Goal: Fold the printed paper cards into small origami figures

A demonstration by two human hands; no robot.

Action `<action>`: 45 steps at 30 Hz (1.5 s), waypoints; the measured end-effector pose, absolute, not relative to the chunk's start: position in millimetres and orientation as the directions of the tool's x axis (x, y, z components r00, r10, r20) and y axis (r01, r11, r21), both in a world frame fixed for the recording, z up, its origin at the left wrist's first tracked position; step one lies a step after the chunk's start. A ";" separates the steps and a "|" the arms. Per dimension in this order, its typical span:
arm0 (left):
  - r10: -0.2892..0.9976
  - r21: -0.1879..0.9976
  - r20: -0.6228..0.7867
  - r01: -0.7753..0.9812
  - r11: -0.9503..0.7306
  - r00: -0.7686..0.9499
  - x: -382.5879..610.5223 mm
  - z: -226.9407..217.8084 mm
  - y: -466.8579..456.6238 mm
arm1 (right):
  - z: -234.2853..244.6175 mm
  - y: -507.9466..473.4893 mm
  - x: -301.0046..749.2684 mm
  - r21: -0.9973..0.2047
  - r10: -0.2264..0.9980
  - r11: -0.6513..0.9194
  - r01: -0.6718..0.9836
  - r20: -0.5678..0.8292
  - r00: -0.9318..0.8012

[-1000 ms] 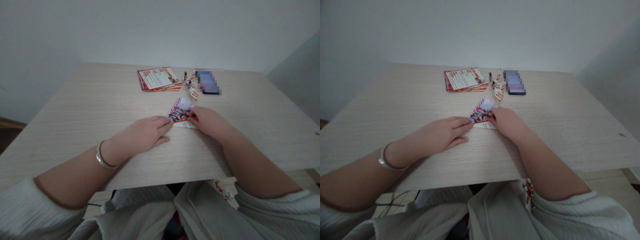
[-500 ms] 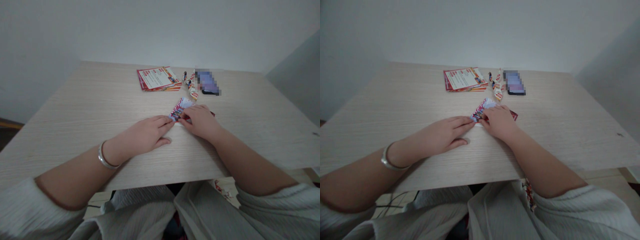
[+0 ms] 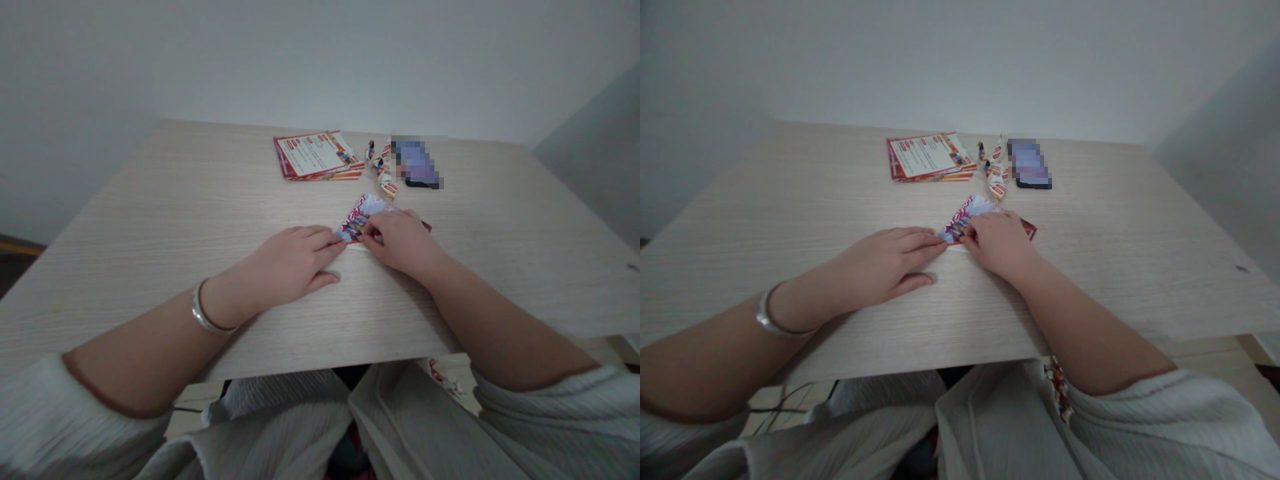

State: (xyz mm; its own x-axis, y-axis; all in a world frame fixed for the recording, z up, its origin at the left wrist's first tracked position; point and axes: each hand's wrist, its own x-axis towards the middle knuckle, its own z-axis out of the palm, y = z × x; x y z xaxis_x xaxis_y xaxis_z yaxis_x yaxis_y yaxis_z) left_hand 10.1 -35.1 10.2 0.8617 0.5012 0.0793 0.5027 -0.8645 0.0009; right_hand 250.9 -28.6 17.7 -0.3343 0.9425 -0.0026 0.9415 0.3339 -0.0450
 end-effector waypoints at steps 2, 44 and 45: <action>0.497 0.004 0.083 0.498 -0.867 0.864 10.3 10.0 -34.1 | 18.2 -28.8 250.5 -0.036 0.942 0.335 0.942 0.000 -0.335; 0.535 0.007 0.136 0.540 -0.842 0.834 25.5 11.0 -43.8 | 28.4 -28.9 269.5 -0.332 0.983 0.156 0.930 -0.037 -0.178; 0.539 0.000 0.131 0.544 -0.839 0.832 25.8 11.9 -44.4 | 29.7 -29.6 272.5 -0.342 0.984 0.140 0.929 -0.059 -0.170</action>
